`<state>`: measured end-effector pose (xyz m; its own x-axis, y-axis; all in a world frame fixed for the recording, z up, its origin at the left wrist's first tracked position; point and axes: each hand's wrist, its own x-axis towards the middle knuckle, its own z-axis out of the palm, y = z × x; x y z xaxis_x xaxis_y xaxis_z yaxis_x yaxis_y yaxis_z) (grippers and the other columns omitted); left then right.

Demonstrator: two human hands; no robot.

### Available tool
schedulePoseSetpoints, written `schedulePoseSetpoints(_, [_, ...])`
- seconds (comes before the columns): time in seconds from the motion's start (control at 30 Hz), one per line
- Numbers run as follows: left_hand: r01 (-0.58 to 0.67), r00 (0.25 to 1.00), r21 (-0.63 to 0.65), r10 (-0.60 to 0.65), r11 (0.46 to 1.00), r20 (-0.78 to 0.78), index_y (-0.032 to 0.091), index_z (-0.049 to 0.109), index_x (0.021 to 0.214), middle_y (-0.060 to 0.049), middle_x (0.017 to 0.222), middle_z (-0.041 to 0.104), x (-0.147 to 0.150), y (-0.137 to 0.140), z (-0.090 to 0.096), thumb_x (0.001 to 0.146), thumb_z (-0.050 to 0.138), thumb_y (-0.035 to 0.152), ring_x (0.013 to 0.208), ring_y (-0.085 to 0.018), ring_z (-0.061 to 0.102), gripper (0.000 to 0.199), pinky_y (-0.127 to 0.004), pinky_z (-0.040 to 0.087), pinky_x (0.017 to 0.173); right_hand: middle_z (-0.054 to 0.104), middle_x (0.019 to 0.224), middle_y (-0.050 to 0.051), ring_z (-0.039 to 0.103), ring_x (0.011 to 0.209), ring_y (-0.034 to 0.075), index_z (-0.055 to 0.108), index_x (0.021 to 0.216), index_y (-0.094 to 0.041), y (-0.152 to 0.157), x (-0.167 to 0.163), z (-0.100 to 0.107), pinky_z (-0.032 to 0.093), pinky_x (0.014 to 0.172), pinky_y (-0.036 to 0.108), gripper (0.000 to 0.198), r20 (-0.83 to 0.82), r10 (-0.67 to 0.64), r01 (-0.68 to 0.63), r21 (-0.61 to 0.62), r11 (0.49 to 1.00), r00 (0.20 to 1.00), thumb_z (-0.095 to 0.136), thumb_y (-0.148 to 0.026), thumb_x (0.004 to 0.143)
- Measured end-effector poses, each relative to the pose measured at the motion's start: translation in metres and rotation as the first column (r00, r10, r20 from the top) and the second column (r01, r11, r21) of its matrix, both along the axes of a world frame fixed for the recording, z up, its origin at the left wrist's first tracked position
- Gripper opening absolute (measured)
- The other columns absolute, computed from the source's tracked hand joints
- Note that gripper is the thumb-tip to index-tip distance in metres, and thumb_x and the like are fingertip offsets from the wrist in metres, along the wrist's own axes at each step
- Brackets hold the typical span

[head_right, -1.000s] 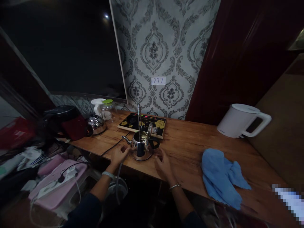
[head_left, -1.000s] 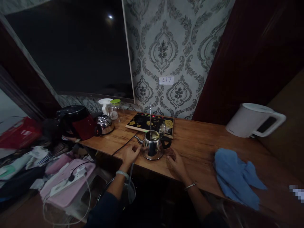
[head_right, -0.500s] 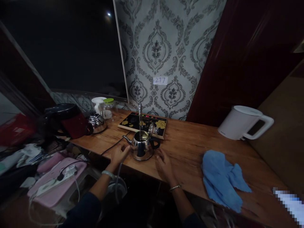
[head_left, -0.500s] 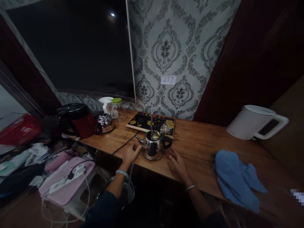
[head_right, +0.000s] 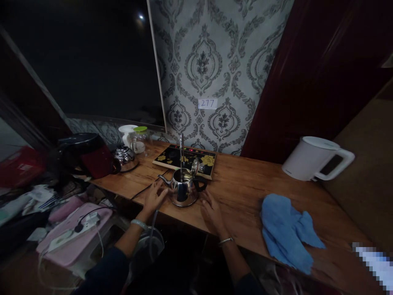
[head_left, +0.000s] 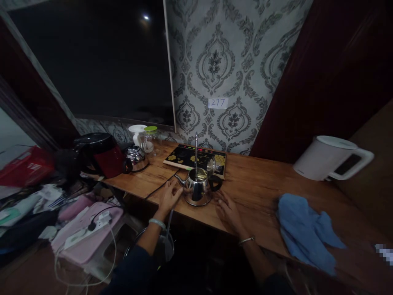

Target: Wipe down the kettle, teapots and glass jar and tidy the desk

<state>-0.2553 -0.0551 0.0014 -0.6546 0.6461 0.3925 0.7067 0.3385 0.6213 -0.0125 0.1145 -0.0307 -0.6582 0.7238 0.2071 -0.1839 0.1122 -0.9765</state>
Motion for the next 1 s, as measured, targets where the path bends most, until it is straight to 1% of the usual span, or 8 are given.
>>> schedulePoseSetpoints(0.1, [0.104,0.994,0.052,-0.102,0.993,-0.033,0.021,0.065,0.134,-0.013,0.13,0.059,-0.005,-0.002,-0.005,0.09,0.065,0.043,0.121,-0.028,0.061,0.05,-0.042,0.052,0.102,0.066,0.14,0.012,0.061,0.132,0.031,0.063,0.139,-0.027,0.001,-0.002,-0.003,0.046,0.113,0.054,0.065,-0.005,-0.019,0.019,-0.003,1.0,1.0,0.066,-0.06,0.083])
schedulePoseSetpoints(0.23, [0.193,0.978,0.041,-0.189,0.98,-0.085,0.021,0.061,0.138,-0.015,0.142,0.05,-0.006,-0.006,-0.003,0.089,0.066,0.041,0.132,-0.03,0.054,0.053,-0.046,0.045,0.114,0.065,0.142,0.012,0.062,0.131,0.03,0.061,0.14,-0.029,0.003,-0.003,-0.006,0.047,0.112,0.055,0.064,-0.012,-0.002,0.002,0.012,1.0,1.0,0.066,-0.059,0.084])
schedulePoseSetpoints(0.37, [0.208,0.973,0.026,-0.204,0.978,-0.105,0.022,0.063,0.137,-0.015,0.144,0.049,-0.005,-0.008,-0.001,0.087,0.07,0.04,0.128,-0.031,0.056,0.053,-0.045,0.048,0.109,0.064,0.143,0.012,0.06,0.133,0.03,0.061,0.141,-0.029,0.003,-0.003,-0.005,0.046,0.113,0.056,0.064,-0.013,-0.005,0.005,-0.002,1.0,1.0,0.067,-0.058,0.084])
schedulePoseSetpoints(0.57, [0.215,0.976,0.052,-0.212,0.975,-0.047,0.021,0.061,0.139,-0.015,0.144,0.048,-0.005,-0.008,-0.003,0.085,0.072,0.043,0.126,-0.032,0.057,0.06,-0.046,0.051,0.106,0.064,0.143,0.012,0.061,0.133,0.03,0.06,0.142,-0.028,0.002,-0.003,-0.001,0.045,0.114,0.054,0.065,-0.04,0.022,-0.022,0.001,1.0,0.999,0.068,-0.057,0.084])
schedulePoseSetpoints(0.7, [0.233,0.972,0.075,-0.229,0.969,-0.059,0.021,0.064,0.135,-0.015,0.142,0.05,-0.006,-0.008,-0.004,0.083,0.075,0.042,0.129,-0.032,0.055,0.057,-0.047,0.049,0.109,0.062,0.147,0.011,0.058,0.136,0.028,0.058,0.144,-0.028,0.001,-0.005,-0.003,0.04,0.118,0.054,0.066,-0.011,0.009,-0.009,0.007,1.0,1.0,0.065,-0.057,0.085])
schedulePoseSetpoints(0.8, [0.246,0.968,0.104,-0.24,0.964,-0.073,0.021,0.066,0.132,-0.014,0.139,0.053,-0.008,-0.007,-0.006,0.083,0.076,0.04,0.131,-0.032,0.054,0.054,-0.047,0.047,0.112,0.062,0.146,0.01,0.057,0.137,0.028,0.06,0.142,-0.028,0.0,-0.007,-0.006,0.037,0.119,0.055,0.063,-0.009,-0.01,0.01,0.025,1.0,1.0,0.065,-0.055,0.085])
schedulePoseSetpoints(0.9, [0.246,0.969,0.137,-0.244,0.959,-0.035,0.021,0.065,0.133,-0.014,0.139,0.054,-0.01,-0.006,-0.011,0.084,0.074,0.044,0.123,-0.03,0.059,0.055,-0.047,0.05,0.108,0.063,0.145,0.011,0.058,0.136,0.03,0.062,0.14,-0.027,0.001,-0.005,-0.007,0.04,0.117,0.056,0.062,-0.022,-0.05,0.051,0.024,0.998,0.998,0.067,-0.053,0.084])
schedulePoseSetpoints(1.0, [0.217,0.973,0.152,-0.226,0.964,0.04,0.019,0.059,0.14,-0.014,0.135,0.058,-0.014,-0.005,-0.018,0.083,0.074,0.049,0.103,-0.024,0.067,0.066,-0.046,0.056,0.099,0.064,0.144,0.011,0.06,0.132,0.031,0.064,0.138,-0.028,0.002,-0.001,-0.007,0.044,0.115,0.055,0.059,-0.024,-0.048,0.049,0.017,0.999,0.999,0.069,-0.051,0.084])
